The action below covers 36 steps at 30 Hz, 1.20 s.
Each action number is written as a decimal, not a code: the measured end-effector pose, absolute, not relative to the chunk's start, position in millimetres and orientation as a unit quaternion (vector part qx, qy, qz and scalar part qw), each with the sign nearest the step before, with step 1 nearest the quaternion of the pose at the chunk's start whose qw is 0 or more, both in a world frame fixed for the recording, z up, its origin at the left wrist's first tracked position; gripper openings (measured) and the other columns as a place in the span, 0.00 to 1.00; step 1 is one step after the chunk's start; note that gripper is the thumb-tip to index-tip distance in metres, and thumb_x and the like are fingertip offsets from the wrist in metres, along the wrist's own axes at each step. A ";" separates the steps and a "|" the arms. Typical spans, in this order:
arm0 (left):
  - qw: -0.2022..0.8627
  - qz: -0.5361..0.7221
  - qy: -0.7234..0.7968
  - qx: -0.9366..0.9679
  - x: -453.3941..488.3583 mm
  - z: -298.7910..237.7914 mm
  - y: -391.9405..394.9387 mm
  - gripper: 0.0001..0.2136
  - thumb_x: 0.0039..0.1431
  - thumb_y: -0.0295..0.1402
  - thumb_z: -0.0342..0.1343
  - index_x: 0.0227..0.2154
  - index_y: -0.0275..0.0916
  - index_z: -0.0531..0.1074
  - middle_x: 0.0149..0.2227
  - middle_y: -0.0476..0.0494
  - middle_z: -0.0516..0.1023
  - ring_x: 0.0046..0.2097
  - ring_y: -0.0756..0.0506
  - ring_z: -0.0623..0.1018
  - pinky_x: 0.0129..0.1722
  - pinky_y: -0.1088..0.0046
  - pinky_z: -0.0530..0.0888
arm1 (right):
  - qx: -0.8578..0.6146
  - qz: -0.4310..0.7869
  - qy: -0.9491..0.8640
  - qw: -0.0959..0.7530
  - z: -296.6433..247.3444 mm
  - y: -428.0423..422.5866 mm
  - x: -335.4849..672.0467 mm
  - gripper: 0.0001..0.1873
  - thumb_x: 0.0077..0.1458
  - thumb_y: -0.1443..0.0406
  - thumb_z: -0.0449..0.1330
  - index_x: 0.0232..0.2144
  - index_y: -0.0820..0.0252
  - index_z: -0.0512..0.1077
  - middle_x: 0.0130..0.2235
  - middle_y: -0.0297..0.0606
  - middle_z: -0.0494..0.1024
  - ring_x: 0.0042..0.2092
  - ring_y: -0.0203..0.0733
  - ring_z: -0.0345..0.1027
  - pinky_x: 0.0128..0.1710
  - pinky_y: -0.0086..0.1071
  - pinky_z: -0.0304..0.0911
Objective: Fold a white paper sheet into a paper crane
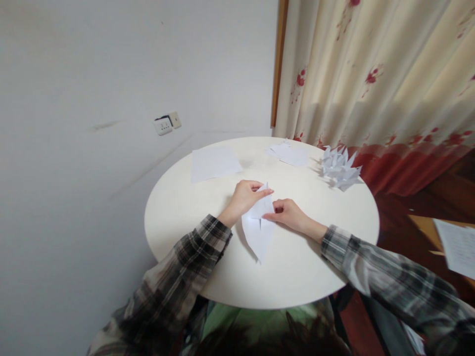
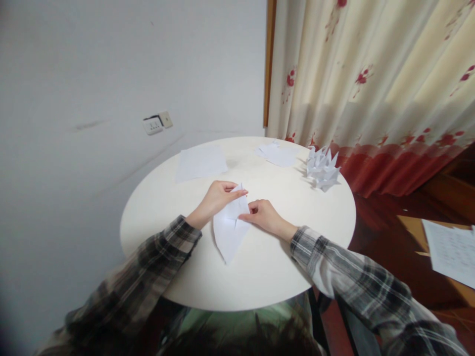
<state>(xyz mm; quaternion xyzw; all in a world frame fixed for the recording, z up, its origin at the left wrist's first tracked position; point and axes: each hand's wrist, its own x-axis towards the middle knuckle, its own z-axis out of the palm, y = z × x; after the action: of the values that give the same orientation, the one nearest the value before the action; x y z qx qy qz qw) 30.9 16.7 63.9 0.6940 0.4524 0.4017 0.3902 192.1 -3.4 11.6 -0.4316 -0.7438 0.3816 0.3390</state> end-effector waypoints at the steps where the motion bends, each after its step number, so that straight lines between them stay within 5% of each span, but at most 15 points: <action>1: 0.389 0.404 0.452 0.694 30.9 62.9 17.3 0.13 0.45 0.41 0.61 0.19 0.34 0.72 0.20 0.50 0.69 0.25 0.52 0.67 0.21 0.78 0.59 | -0.428 0.388 -0.743 0.338 11.1 -3.1 192.3 0.17 0.44 0.55 0.62 0.18 0.65 0.68 0.21 0.30 0.63 0.24 0.31 0.52 0.24 0.27 0.48; 10: 0.524 0.405 0.414 0.624 29.1 63.6 15.9 0.11 0.45 0.38 0.62 0.28 0.33 0.77 0.29 0.43 0.78 0.28 0.50 0.73 0.27 0.77 0.66 | -0.424 0.404 -0.745 0.319 7.1 -2.1 194.4 0.18 0.45 0.53 0.61 0.21 0.65 0.72 0.22 0.32 0.66 0.25 0.33 0.56 0.24 0.27 0.52; 20: 0.568 0.446 0.384 0.575 32.2 66.4 13.0 0.08 0.43 0.33 0.65 0.26 0.34 0.76 0.30 0.43 0.78 0.31 0.50 0.74 0.32 0.76 0.68 | -0.422 0.385 -0.755 0.322 8.6 -3.2 194.7 0.18 0.46 0.54 0.61 0.21 0.65 0.70 0.22 0.31 0.64 0.25 0.31 0.53 0.25 0.27 0.51; 36: 0.500 0.459 0.410 0.609 34.4 70.6 10.5 0.13 0.51 0.40 0.59 0.22 0.33 0.74 0.28 0.43 0.78 0.29 0.50 0.74 0.30 0.75 0.68 | -0.415 0.377 -0.761 0.326 9.6 -3.9 194.0 0.18 0.46 0.54 0.61 0.20 0.65 0.69 0.23 0.31 0.65 0.26 0.32 0.55 0.25 0.27 0.51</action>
<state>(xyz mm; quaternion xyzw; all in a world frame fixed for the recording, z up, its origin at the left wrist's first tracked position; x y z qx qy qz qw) 34.4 10.5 70.6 0.6090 0.4103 0.4589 0.5001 194.0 -3.9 9.6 -0.4147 -0.7611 0.3775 0.3259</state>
